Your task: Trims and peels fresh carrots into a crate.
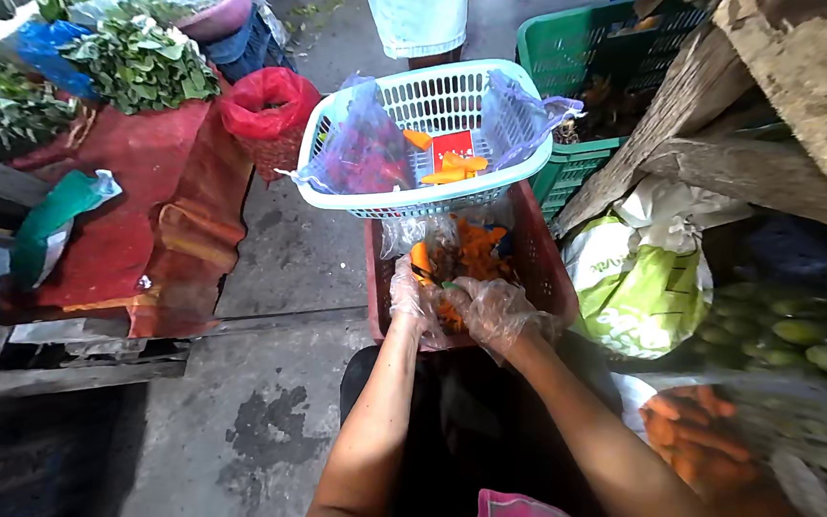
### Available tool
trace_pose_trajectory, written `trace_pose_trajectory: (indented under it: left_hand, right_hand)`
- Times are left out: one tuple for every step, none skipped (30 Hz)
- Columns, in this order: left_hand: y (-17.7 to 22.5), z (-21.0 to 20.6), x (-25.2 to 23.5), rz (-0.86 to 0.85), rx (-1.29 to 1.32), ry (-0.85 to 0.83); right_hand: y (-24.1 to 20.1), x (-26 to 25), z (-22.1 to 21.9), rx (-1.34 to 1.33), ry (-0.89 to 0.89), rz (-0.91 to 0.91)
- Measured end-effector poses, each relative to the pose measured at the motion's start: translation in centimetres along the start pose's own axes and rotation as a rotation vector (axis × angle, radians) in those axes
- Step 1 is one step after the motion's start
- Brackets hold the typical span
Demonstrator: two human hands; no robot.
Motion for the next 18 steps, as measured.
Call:
trace_pose_trajectory:
  left_hand:
    - [-0.2, 0.1, -0.1, -0.007, -0.02, -0.006]
    - [-0.3, 0.1, -0.2, -0.019, -0.051, -0.017]
    - [-0.3, 0.1, -0.1, -0.028, -0.079, -0.036]
    - [-0.3, -0.1, 0.0, -0.039, -0.098, -0.047]
    - [-0.3, -0.2, 0.0, -0.047, -0.103, -0.058]
    - [-0.4, -0.3, 0.1, -0.048, -0.106, -0.082]
    - [-0.5, -0.4, 0.2, -0.048, -0.104, -0.093]
    - [-0.6, -0.5, 0.2, -0.052, -0.105, -0.104]
    - [-0.5, -0.6, 0.2, -0.06, -0.106, -0.117]
    - [-0.2, -0.8, 0.0, -0.06, -0.095, -0.117]
    - [-0.1, -0.8, -0.1, -0.062, -0.096, -0.104]
    - [0.0, -0.7, -0.1, -0.067, -0.124, -0.093]
    - [0.1, -0.5, -0.1, -0.079, -0.165, -0.08]
    - [0.2, -0.5, -0.1, -0.097, -0.21, -0.067]
    - [0.5, -0.6, 0.0, -0.121, -0.254, -0.07]
    - [0.6, -0.6, 0.1, -0.14, -0.276, -0.073]
    - [0.6, -0.6, 0.2, -0.151, -0.282, -0.075]
    - [0.5, -0.6, 0.3, -0.152, -0.272, -0.072]
  right_hand:
    - [0.0, 0.1, -0.1, 0.023, -0.018, -0.012]
    - [0.1, 0.1, -0.3, 0.033, -0.026, -0.023]
    - [0.3, -0.2, -0.4, 0.035, -0.021, -0.032]
    - [0.8, -0.8, -0.4, 0.028, -0.003, -0.045]
    - [1.6, -1.8, -0.4, 0.008, 0.026, -0.063]
    - [2.7, -2.9, -0.3, -0.025, 0.058, -0.077]
    - [3.8, -3.9, -0.1, -0.065, 0.086, -0.09]
    - [4.6, -4.5, 0.2, -0.085, 0.098, -0.11]
    - [4.9, -4.5, 0.6, -0.108, 0.112, -0.119]
    - [4.6, -4.1, 1.2, -0.136, 0.14, -0.111]
    - [3.9, -3.3, 1.6, -0.169, 0.156, -0.087]
    - [3.0, -2.4, 1.5, -0.186, 0.152, -0.039]
    - [2.1, -1.6, 1.1, -0.174, 0.131, 0.016]
    - [1.2, -0.8, 0.8, -0.131, 0.093, 0.048]
    - [0.7, -0.2, 0.5, -0.071, 0.052, 0.052]
    - [0.6, 0.1, 0.2, -0.029, 0.029, 0.04]
    - [0.7, 0.0, 0.0, -0.004, 0.022, 0.025]
    - [0.9, -0.3, -0.1, 0.01, 0.028, 0.013]
Point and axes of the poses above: each hand's wrist, its own x-axis away from the middle knuckle, its own z-axis out of the back of the hand, y = z × x, the point moved 9 cm from there along -x, towards the middle knuckle, and after that the axes turned 1 degree about z, right-handed, at the moved point
